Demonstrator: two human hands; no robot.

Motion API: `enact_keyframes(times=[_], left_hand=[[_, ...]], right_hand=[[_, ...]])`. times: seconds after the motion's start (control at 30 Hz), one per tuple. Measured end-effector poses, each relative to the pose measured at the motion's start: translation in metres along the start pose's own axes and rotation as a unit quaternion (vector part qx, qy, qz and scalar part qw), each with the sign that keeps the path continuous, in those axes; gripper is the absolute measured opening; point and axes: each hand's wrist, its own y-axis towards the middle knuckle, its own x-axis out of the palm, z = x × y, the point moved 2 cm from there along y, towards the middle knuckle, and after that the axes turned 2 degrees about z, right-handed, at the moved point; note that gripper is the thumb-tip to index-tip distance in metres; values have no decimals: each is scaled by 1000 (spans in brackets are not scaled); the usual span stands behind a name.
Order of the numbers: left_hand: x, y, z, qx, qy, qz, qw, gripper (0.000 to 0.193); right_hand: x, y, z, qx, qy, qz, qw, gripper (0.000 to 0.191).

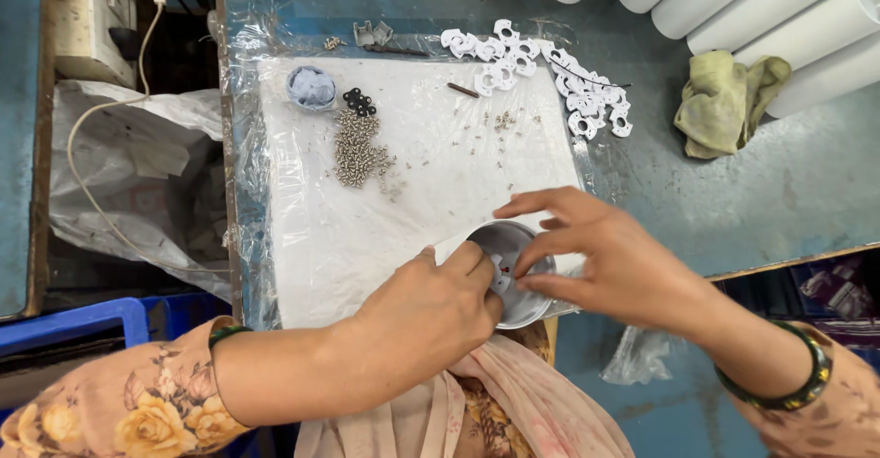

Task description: The person assembles a small LED light fixture by placing a white plastic mount and an LED module into a cylindrical housing, then securing them with screws using a power drill. The person also handles wires and small metal fasteners during the process.

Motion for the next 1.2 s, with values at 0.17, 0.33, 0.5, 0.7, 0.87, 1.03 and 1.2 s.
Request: enact_keyframes(times=[0.17, 0.33, 0.5, 0.7, 0.87, 1.03, 1.2], left_hand=[[1, -4, 1, 2, -9, -13, 1000, 16], [2, -8, 1, 1, -10, -12, 1000, 16], [0, -11, 0, 7, -3, -14, 1000, 15], [-3, -15, -1, 13, 2, -6, 1000, 18], [1, -15, 2, 7, 7, 18, 1000, 17], [0, -14, 3, 16, 13, 25, 999, 17], [-5, -13, 5, 5, -5, 38, 999, 15]], right_hand=[[13, 24, -22, 97, -146, -118, 978, 15], [22, 31, -30, 160, -184, -163, 956, 14], [25, 28, -29, 114, -185, -131, 967, 16], [6, 9, -31, 3, -138, 7, 990, 12], [-3, -16, -26, 32, -121, 93, 988, 13], [-40, -21, -16, -72, -192, 260, 944, 24], [-76, 49, 16, -123, 69, 371, 918, 32]])
